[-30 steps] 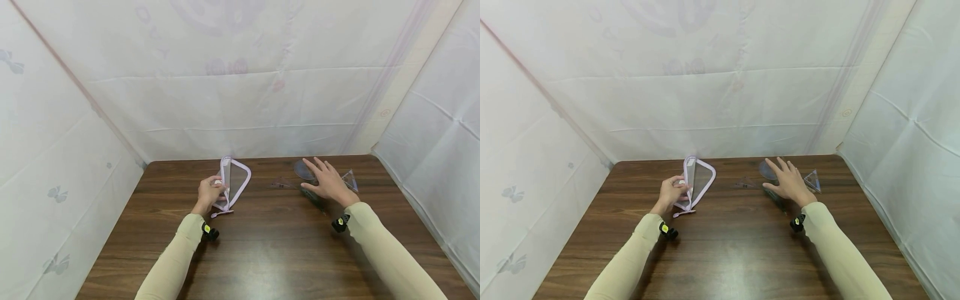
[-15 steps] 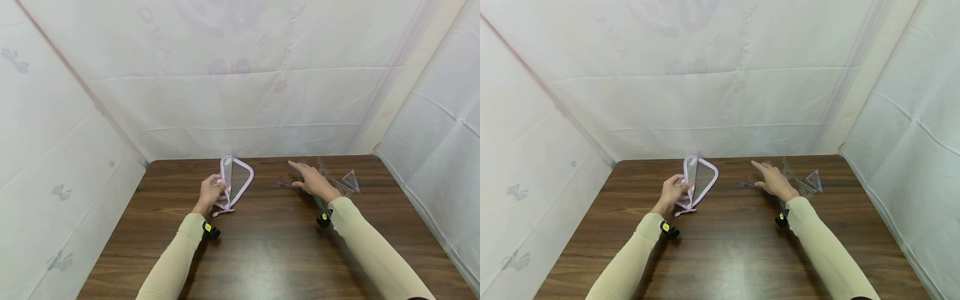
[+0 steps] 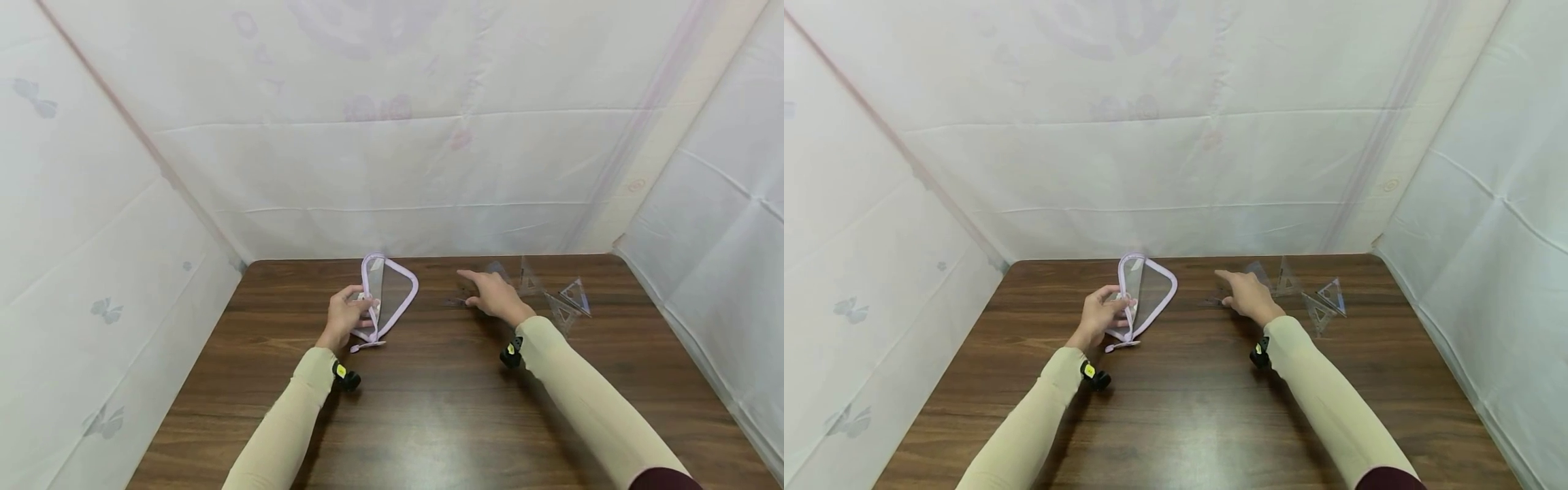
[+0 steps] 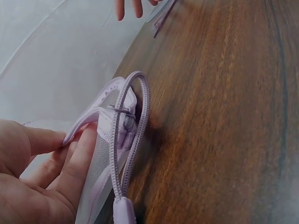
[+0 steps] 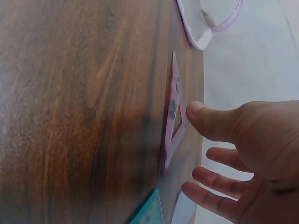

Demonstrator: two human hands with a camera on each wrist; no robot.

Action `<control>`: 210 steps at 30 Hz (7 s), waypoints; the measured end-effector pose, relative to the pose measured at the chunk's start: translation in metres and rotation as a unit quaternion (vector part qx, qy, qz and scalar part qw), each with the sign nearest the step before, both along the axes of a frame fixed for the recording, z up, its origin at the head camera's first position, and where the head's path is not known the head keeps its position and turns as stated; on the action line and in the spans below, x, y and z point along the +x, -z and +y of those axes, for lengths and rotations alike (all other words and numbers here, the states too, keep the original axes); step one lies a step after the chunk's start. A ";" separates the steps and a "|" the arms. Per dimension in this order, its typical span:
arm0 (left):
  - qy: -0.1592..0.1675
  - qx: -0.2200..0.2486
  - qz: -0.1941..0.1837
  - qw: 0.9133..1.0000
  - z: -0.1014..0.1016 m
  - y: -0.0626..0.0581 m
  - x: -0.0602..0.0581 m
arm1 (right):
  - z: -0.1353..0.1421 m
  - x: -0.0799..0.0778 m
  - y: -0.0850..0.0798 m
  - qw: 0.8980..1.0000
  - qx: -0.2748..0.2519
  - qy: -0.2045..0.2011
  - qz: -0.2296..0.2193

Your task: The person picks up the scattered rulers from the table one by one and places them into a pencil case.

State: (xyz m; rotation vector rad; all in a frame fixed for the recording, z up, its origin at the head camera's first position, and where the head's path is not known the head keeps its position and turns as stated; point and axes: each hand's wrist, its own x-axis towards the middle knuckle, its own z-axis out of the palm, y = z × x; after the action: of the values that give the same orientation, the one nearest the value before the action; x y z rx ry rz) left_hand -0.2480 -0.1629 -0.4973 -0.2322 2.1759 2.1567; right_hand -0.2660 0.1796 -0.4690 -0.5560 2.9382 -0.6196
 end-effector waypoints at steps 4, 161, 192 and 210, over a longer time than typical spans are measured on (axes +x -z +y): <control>-0.001 0.006 -0.001 1.000 0.001 0.001 -0.001 | -0.004 -0.003 0.003 1.000 -0.001 -0.003 -0.006; 0.036 0.111 -0.024 0.993 0.030 0.004 0.009 | -0.097 -0.025 0.009 0.892 -0.421 0.145 -0.080; 0.029 0.105 -0.028 0.994 0.031 0.004 0.007 | -0.136 -0.026 0.022 0.891 -0.409 0.167 -0.107; 0.037 0.129 -0.016 0.991 0.027 0.006 0.008 | -0.138 -0.028 0.028 0.908 -0.360 0.183 -0.107</control>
State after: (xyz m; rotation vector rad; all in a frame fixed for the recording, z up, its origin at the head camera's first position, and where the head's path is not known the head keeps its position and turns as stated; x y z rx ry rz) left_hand -0.2398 -0.1354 -0.5029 -0.1643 1.8327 2.3426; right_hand -0.2937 0.0414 -0.4972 0.0519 2.5395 -1.7087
